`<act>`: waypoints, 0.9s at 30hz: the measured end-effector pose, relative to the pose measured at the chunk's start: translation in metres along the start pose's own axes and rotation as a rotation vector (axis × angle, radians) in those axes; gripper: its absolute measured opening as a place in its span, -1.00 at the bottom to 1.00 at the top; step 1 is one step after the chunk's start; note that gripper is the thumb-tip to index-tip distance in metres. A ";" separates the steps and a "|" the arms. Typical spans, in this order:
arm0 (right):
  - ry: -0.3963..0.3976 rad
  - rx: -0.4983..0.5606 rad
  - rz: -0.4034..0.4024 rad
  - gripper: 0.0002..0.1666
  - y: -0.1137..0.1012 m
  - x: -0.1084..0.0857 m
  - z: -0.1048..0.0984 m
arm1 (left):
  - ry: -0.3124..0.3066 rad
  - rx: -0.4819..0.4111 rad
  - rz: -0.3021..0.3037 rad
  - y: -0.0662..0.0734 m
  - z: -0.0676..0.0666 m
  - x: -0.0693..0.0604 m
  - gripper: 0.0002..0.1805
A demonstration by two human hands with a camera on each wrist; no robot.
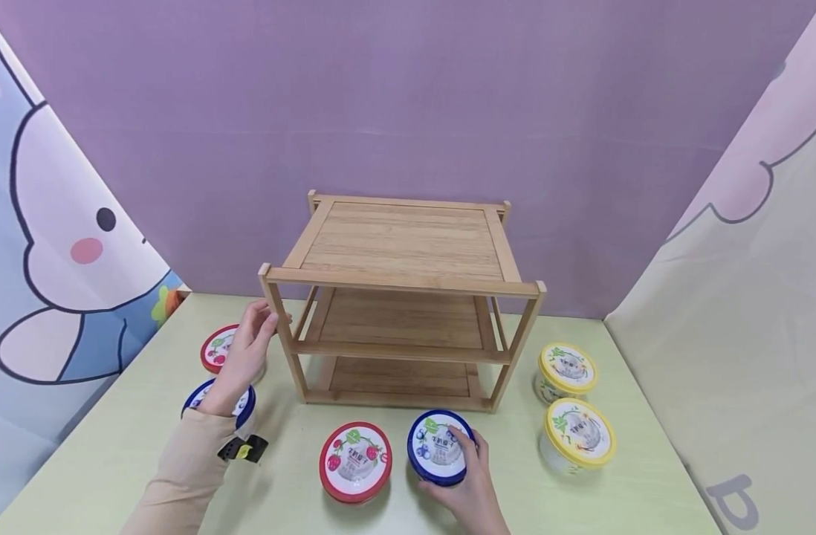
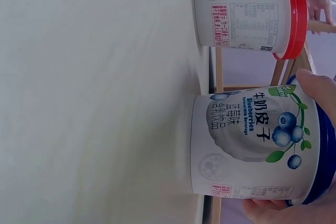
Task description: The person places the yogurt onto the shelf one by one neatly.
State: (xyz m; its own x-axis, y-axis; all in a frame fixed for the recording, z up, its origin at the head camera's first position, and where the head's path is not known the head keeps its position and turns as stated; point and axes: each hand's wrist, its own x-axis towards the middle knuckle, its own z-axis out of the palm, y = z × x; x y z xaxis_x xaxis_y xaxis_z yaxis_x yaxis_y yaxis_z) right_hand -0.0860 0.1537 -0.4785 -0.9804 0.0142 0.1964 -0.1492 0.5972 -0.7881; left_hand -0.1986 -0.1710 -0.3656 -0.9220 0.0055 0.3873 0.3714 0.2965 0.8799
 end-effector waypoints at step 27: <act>0.005 0.036 0.071 0.03 -0.008 0.004 -0.009 | -0.016 -0.034 -0.067 0.004 0.000 -0.001 -0.60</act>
State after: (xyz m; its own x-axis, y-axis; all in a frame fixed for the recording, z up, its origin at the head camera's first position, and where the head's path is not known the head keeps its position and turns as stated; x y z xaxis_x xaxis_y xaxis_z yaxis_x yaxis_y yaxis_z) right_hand -0.0878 0.1565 -0.4658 -0.9880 0.0600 0.1421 -0.0837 0.5653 -0.8206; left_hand -0.1965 -0.1700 -0.3626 -0.9465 0.0016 0.3227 0.3116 0.2644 0.9127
